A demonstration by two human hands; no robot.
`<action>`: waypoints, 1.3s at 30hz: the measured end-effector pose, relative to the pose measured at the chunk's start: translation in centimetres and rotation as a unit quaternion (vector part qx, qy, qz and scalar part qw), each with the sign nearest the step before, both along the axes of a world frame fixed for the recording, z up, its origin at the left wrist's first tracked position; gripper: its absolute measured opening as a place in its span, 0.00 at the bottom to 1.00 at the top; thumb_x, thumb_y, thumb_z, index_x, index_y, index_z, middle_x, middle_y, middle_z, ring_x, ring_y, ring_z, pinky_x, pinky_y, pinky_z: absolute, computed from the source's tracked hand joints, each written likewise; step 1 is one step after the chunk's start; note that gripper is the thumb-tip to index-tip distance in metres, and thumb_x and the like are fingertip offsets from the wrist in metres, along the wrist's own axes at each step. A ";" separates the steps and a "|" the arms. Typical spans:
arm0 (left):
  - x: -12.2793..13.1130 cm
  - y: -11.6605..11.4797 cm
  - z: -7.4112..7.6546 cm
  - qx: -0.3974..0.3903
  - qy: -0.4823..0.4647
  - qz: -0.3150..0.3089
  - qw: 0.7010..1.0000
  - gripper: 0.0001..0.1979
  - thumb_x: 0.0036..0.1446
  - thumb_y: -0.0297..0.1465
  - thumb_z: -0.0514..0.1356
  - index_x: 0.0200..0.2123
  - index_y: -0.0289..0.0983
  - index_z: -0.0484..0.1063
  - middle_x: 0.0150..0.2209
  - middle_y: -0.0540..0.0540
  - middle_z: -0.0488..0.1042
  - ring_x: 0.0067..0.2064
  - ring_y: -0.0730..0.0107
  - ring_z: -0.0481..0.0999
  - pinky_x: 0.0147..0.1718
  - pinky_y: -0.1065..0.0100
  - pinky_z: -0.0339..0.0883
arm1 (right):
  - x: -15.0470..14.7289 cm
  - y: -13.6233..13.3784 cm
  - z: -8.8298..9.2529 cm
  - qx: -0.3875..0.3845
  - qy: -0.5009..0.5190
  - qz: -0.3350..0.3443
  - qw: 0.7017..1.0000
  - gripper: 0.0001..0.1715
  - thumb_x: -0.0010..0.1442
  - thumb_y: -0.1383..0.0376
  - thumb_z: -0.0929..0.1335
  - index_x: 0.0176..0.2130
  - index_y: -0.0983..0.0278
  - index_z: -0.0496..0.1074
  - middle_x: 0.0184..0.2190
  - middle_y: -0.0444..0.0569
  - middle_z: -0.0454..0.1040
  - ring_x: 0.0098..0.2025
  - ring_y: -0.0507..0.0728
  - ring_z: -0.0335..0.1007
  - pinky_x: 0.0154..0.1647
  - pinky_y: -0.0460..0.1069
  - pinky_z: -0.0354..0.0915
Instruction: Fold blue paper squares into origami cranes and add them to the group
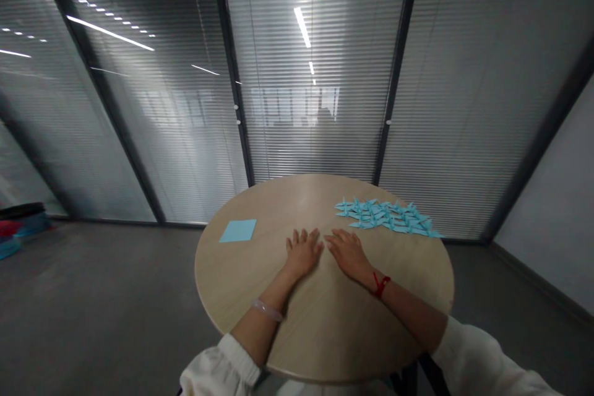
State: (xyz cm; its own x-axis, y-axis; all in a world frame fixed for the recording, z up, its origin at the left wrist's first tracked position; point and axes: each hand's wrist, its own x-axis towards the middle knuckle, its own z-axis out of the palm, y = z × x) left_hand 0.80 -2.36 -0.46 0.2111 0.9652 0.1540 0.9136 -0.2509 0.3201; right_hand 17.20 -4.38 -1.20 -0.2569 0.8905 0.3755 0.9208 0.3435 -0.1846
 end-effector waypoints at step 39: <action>0.1 -0.6 -1.6 -0.012 0.169 -0.027 0.985 0.31 0.63 0.46 0.33 0.67 0.44 0.42 0.68 0.39 0.41 0.67 0.42 0.36 0.58 0.36 0.33 | -0.5 -0.8 -1.4 -0.131 -0.065 -0.012 0.989 0.34 0.65 0.47 0.47 0.66 0.53 0.45 0.68 0.54 0.40 0.69 0.67 0.33 0.63 0.68 0.33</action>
State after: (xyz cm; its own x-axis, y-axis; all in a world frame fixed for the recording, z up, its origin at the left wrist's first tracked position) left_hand 0.87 -2.98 -2.07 0.2973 0.9538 0.0426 0.9546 -0.2978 0.0061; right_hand 16.69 -5.17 -2.56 -0.2655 0.9593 0.0960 0.9500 0.2773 -0.1438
